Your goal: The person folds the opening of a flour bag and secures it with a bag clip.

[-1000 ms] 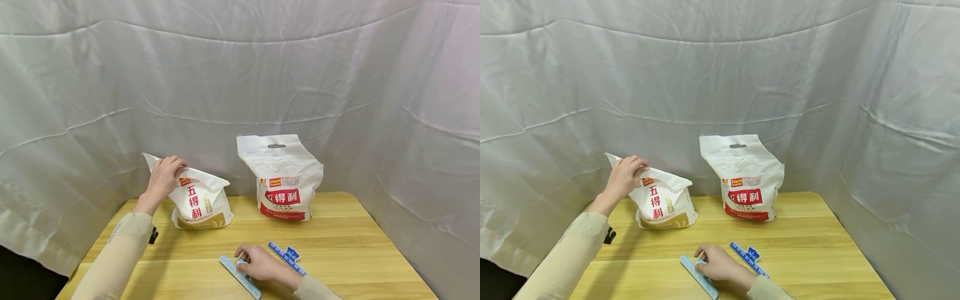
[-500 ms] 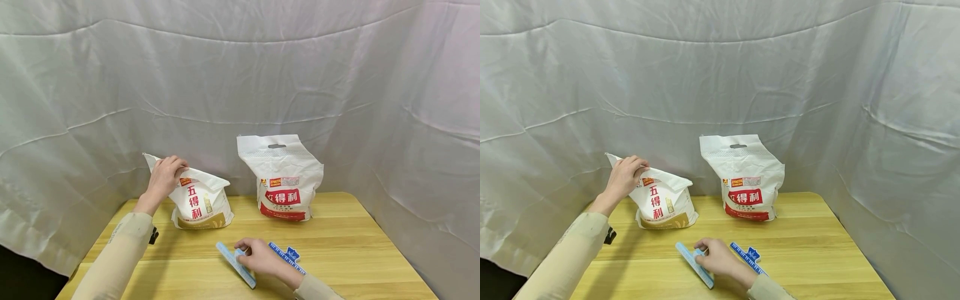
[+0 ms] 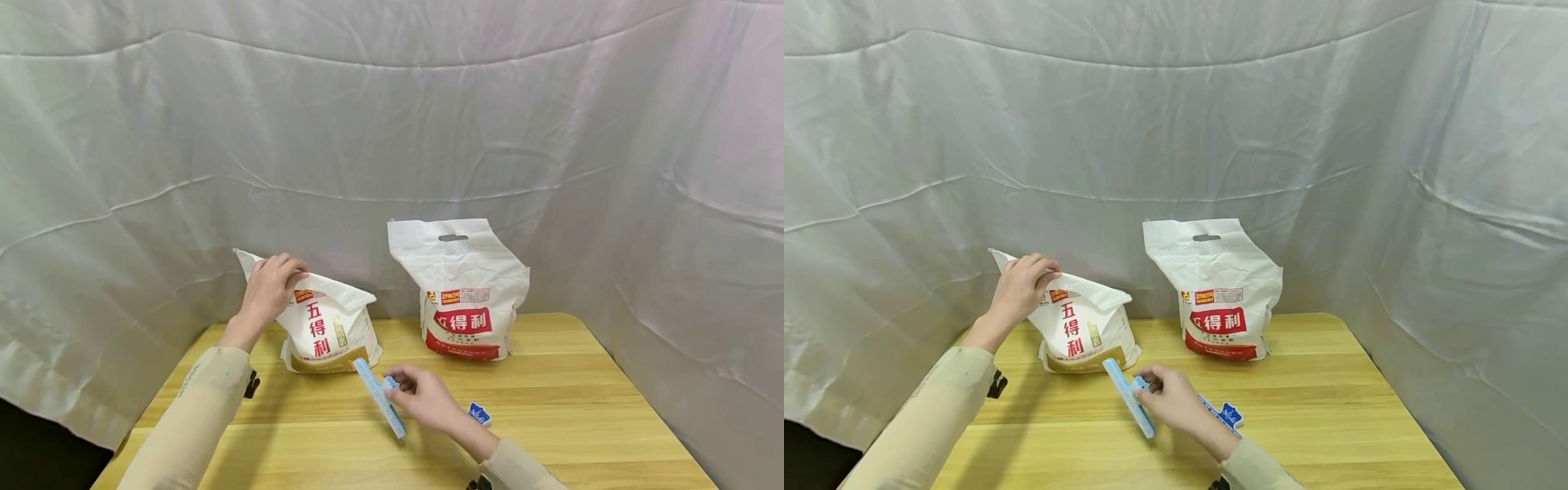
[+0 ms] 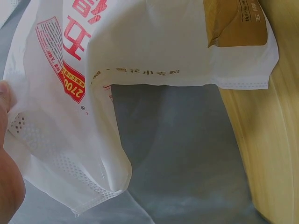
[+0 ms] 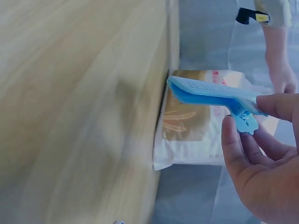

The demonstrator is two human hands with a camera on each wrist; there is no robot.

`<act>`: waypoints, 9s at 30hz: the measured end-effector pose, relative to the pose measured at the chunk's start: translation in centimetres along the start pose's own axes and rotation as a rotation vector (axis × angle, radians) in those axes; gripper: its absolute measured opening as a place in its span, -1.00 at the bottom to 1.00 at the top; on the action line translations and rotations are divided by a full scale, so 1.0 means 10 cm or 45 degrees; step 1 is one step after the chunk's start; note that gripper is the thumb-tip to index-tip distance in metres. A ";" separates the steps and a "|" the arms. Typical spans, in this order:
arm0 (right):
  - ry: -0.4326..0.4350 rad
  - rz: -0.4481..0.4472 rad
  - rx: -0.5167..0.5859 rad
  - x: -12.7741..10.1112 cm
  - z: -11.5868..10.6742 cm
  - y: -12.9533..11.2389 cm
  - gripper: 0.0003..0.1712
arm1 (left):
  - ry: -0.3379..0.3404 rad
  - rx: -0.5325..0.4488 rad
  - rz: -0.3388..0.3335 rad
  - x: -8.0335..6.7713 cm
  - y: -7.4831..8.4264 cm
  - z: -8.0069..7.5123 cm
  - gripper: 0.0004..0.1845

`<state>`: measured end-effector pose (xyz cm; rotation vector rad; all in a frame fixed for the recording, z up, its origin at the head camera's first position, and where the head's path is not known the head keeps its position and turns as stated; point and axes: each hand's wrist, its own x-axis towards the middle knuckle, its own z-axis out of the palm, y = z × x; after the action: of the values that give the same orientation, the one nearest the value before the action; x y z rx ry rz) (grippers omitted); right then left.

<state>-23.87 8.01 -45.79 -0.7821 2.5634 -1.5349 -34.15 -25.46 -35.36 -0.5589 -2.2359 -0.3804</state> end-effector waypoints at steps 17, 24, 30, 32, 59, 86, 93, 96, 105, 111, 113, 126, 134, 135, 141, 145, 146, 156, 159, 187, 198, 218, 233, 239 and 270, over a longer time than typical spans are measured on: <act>0.341 -0.107 0.168 0.22 -0.10 -0.23 -0.68 | -0.012 0.004 -0.006 0.00 -0.01 0.00 -0.94; 0.398 -0.091 0.199 0.34 -0.14 -0.35 -0.66 | -0.017 -0.005 -0.002 0.01 0.00 -0.02 -0.95; 0.417 -0.133 0.210 0.45 -0.18 -0.41 -0.65 | -0.011 -0.002 0.004 -0.01 -0.01 -0.02 -0.95; 0.431 -0.147 0.205 0.50 -0.19 -0.42 -0.65 | -0.015 0.001 0.007 -0.01 -0.01 -0.02 -0.95; 0.487 -0.324 -0.039 1.14 -0.35 -0.65 -0.60 | 0.009 0.011 0.052 -0.01 0.01 -0.03 -0.92; 0.360 -0.426 -0.093 1.67 -0.43 -0.83 -0.71 | 0.085 0.086 0.029 0.01 0.03 -0.02 -0.86; 0.317 -0.373 -0.065 1.73 -0.44 -0.90 -0.75 | 0.055 0.061 -0.068 0.00 0.02 -0.04 -0.80; 0.286 -0.359 -0.079 1.76 -0.43 -0.91 -0.78 | 0.045 0.027 -0.132 -0.01 0.01 -0.04 -0.79; 0.230 -0.376 -0.289 1.87 -0.37 -0.94 -0.86 | 0.050 0.014 -0.152 -0.01 0.00 -0.04 -0.83; 0.186 -0.362 -0.360 1.93 -0.31 -0.93 -0.87 | 0.038 0.010 -0.167 -0.01 0.01 -0.04 -0.84; 0.169 -0.356 -0.391 1.95 -0.29 -0.91 -0.86 | 0.032 0.003 -0.178 -0.01 0.01 -0.05 -0.84; 0.117 -0.340 -0.482 2.01 -0.24 -0.88 -0.86 | 0.079 -0.004 -0.145 0.01 0.05 -0.04 -0.89; 0.063 -0.322 -0.536 2.04 -0.21 -0.92 -0.83 | 0.146 0.005 -0.081 0.00 0.05 -0.03 -0.93; 0.060 -0.318 -0.545 2.04 -0.21 -0.92 -0.82 | 0.156 0.006 -0.073 0.00 0.05 -0.03 -0.94; 0.045 -0.290 -0.563 2.05 -0.22 -0.95 -0.80 | 0.182 0.011 -0.052 0.02 0.07 -0.02 -0.95; 0.020 -0.266 -0.570 2.04 -0.23 -0.96 -0.75 | 0.170 0.023 -0.059 0.02 0.07 -0.01 -0.95; 0.015 -0.261 -0.574 2.04 -0.23 -0.96 -0.74 | 0.163 0.025 -0.061 0.02 0.07 -0.02 -0.95; 0.041 -0.297 -0.566 2.00 -0.20 -0.91 -0.64 | 0.160 0.020 -0.065 -0.01 0.05 -0.04 -0.91; 0.070 -0.296 -0.561 1.97 -0.18 -0.88 -0.62 | 0.169 0.031 -0.055 -0.02 0.06 -0.05 -0.89; 0.303 -0.396 -0.173 1.57 -0.29 -0.66 -0.39 | 0.242 -0.090 -0.172 -0.13 0.52 0.12 -0.34; 0.420 -0.322 0.096 1.29 -0.44 -0.57 -0.33 | 0.325 -0.228 -0.194 -0.12 0.70 0.25 -0.31; 0.626 -0.388 0.309 0.86 -0.82 -0.21 -0.37 | 0.416 -0.420 -0.141 0.06 1.09 0.61 -0.30; 0.811 -0.314 0.310 0.60 -1.21 -0.12 -0.38 | 0.376 -0.513 -0.081 0.32 1.36 0.76 -0.31; 0.905 -0.310 0.312 0.50 -1.36 -0.09 -0.45 | 0.383 -0.533 -0.047 0.44 1.44 0.77 -0.30; 1.037 -0.258 -0.093 0.31 -2.10 0.34 -0.47 | 0.108 -0.410 0.181 1.27 1.81 0.91 -0.32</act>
<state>-34.10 25.00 -37.39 -0.4871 3.1659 -2.1925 -38.23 -2.51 -29.96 -0.8488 -2.0508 -0.6835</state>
